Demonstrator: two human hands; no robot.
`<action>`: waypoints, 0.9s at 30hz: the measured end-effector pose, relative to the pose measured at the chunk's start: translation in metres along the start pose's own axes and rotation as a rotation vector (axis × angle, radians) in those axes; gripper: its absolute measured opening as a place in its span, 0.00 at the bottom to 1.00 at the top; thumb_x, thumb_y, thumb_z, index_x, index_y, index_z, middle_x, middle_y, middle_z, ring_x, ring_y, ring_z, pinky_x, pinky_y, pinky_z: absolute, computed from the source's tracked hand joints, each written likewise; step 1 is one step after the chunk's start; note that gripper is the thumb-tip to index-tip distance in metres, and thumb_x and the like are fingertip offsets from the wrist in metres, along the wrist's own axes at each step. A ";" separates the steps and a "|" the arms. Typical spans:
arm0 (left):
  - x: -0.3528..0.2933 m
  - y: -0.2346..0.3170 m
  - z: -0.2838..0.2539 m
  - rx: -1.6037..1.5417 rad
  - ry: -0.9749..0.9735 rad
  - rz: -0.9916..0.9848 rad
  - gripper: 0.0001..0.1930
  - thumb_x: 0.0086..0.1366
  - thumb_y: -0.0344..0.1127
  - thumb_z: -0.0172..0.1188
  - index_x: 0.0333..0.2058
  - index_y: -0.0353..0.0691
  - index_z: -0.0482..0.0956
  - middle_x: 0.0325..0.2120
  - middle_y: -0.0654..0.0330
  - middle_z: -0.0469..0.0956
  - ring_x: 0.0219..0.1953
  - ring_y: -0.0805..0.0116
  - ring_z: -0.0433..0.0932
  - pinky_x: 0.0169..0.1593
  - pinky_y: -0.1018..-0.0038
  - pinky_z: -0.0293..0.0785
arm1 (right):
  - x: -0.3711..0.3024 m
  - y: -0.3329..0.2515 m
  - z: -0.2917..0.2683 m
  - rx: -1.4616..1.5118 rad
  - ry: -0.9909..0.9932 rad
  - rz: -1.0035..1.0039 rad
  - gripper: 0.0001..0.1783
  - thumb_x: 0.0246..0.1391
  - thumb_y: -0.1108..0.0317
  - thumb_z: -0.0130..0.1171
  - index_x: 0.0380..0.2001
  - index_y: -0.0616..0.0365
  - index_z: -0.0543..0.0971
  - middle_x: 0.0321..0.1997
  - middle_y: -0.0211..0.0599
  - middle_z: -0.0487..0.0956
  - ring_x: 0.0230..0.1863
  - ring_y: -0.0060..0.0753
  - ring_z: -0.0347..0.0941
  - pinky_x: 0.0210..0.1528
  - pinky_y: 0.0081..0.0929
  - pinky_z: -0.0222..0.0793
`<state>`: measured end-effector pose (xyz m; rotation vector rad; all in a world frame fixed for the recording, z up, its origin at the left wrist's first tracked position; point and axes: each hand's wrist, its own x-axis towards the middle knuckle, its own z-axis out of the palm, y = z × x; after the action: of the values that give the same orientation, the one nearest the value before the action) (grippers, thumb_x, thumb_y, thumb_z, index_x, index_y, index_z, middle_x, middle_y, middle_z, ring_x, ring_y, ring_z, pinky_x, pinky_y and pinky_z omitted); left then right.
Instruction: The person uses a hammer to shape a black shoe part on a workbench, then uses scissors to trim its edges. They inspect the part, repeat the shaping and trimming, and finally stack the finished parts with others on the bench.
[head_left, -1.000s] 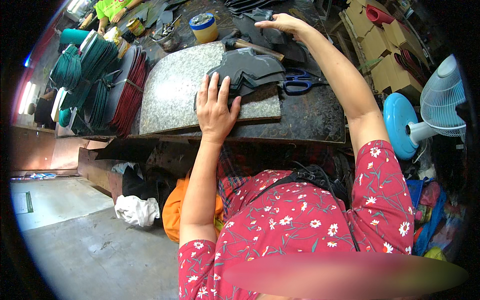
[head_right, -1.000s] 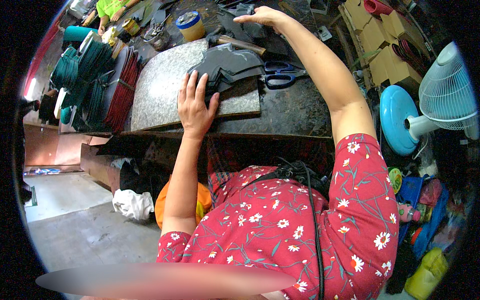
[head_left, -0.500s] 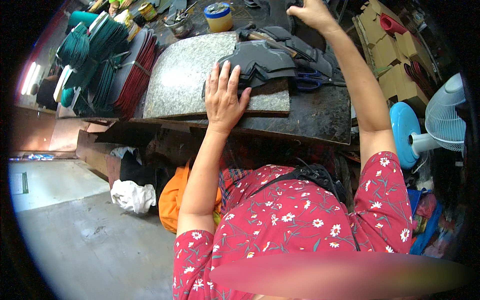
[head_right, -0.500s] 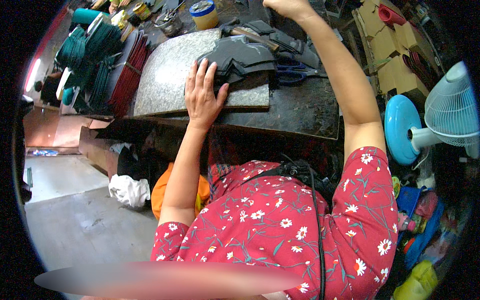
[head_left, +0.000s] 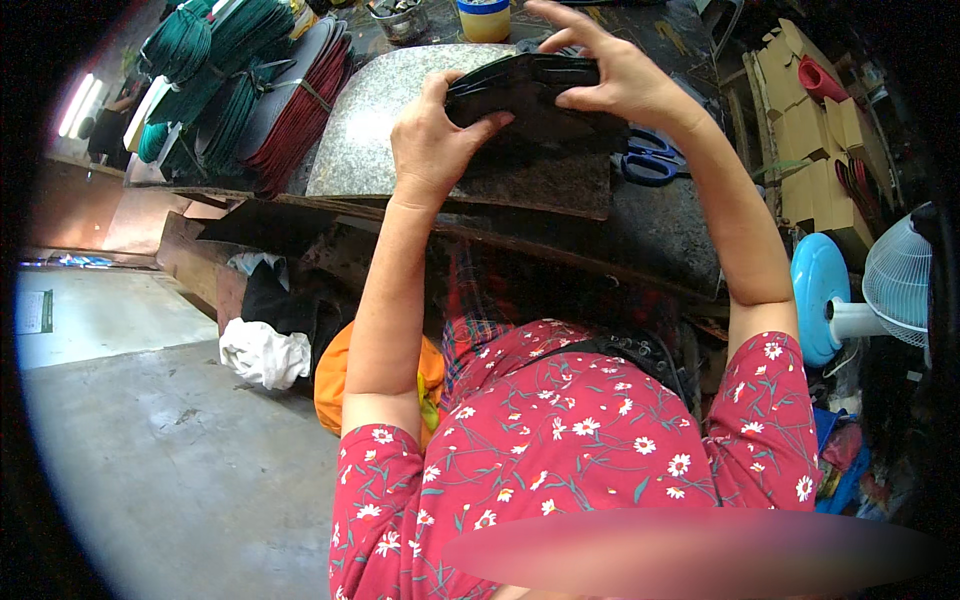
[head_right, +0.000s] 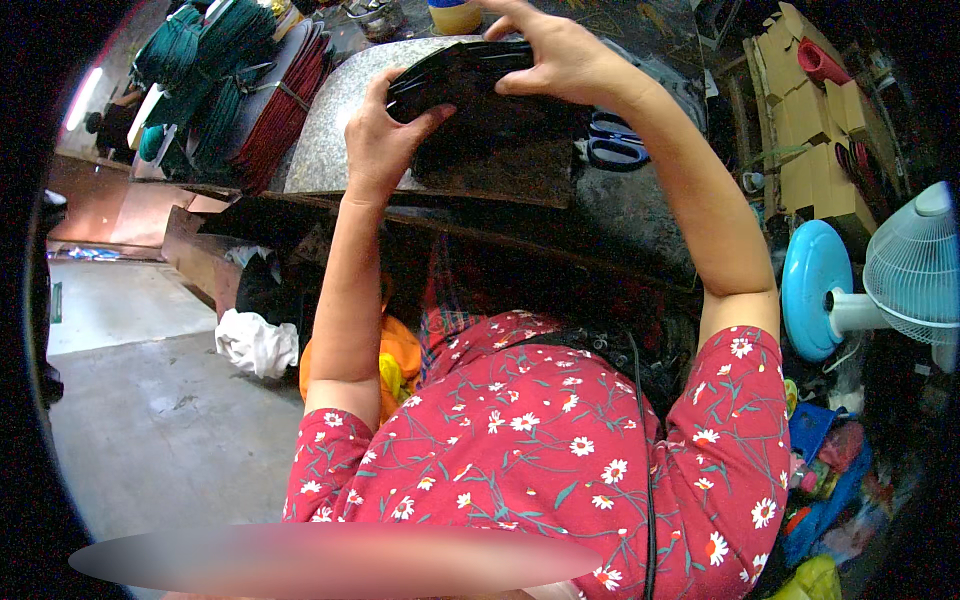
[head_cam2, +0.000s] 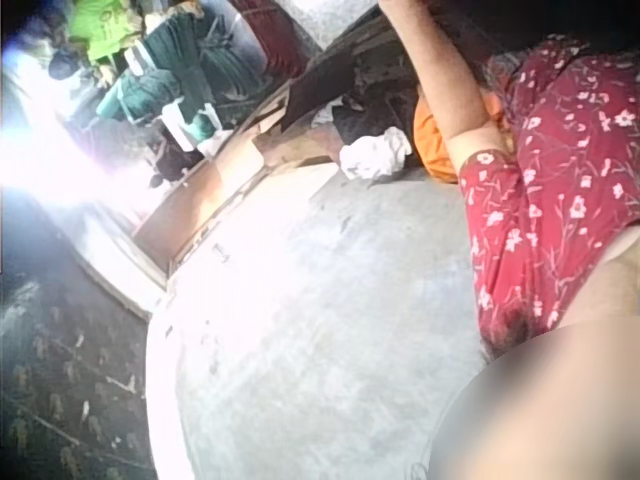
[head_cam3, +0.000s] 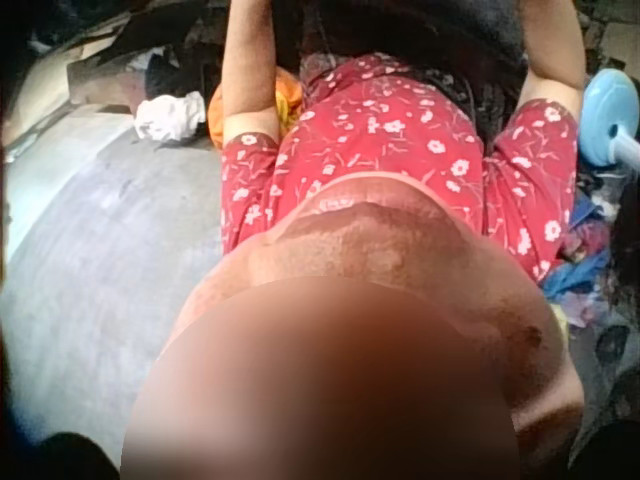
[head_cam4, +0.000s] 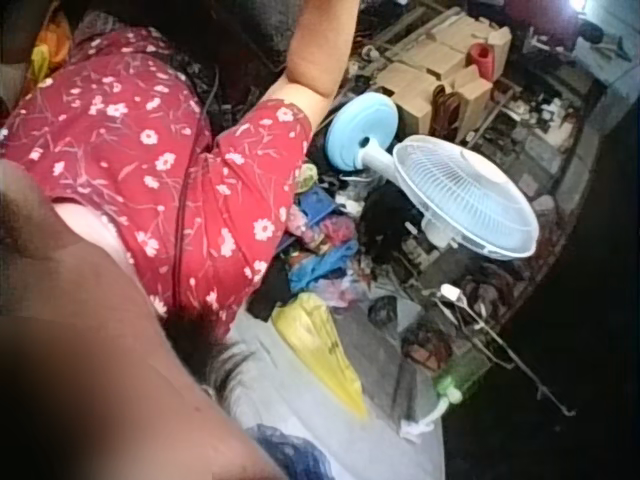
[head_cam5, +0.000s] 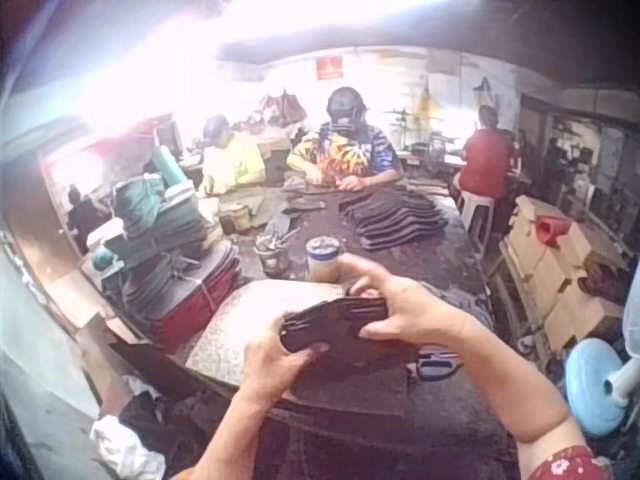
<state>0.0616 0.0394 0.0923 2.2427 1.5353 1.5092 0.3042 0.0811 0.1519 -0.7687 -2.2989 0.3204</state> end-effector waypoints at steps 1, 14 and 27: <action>0.000 0.000 -0.001 -0.020 -0.030 -0.052 0.32 0.47 0.53 0.78 0.47 0.42 0.77 0.31 0.55 0.84 0.33 0.56 0.84 0.39 0.66 0.79 | -0.007 0.004 -0.005 0.159 -0.023 0.163 0.49 0.41 0.64 0.72 0.68 0.51 0.63 0.58 0.45 0.76 0.56 0.40 0.73 0.60 0.39 0.71; 0.001 0.007 0.054 0.112 0.056 0.292 0.61 0.41 0.64 0.75 0.69 0.40 0.53 0.54 0.47 0.72 0.56 0.51 0.72 0.63 0.46 0.57 | -0.051 0.009 0.044 -0.203 0.096 0.194 0.52 0.40 0.52 0.76 0.66 0.53 0.62 0.63 0.53 0.72 0.62 0.55 0.71 0.62 0.41 0.69; -0.045 0.011 0.031 0.100 0.188 0.406 0.56 0.46 0.59 0.75 0.65 0.33 0.56 0.40 0.56 0.76 0.41 0.53 0.73 0.51 0.55 0.64 | -0.068 -0.024 0.041 -0.158 0.183 -0.182 0.39 0.38 0.66 0.74 0.57 0.44 0.71 0.44 0.36 0.80 0.48 0.47 0.77 0.52 0.39 0.74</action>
<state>0.0896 0.0150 0.0511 2.6647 1.2710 1.8242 0.3067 0.0204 0.0957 -0.6307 -2.2180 -0.0146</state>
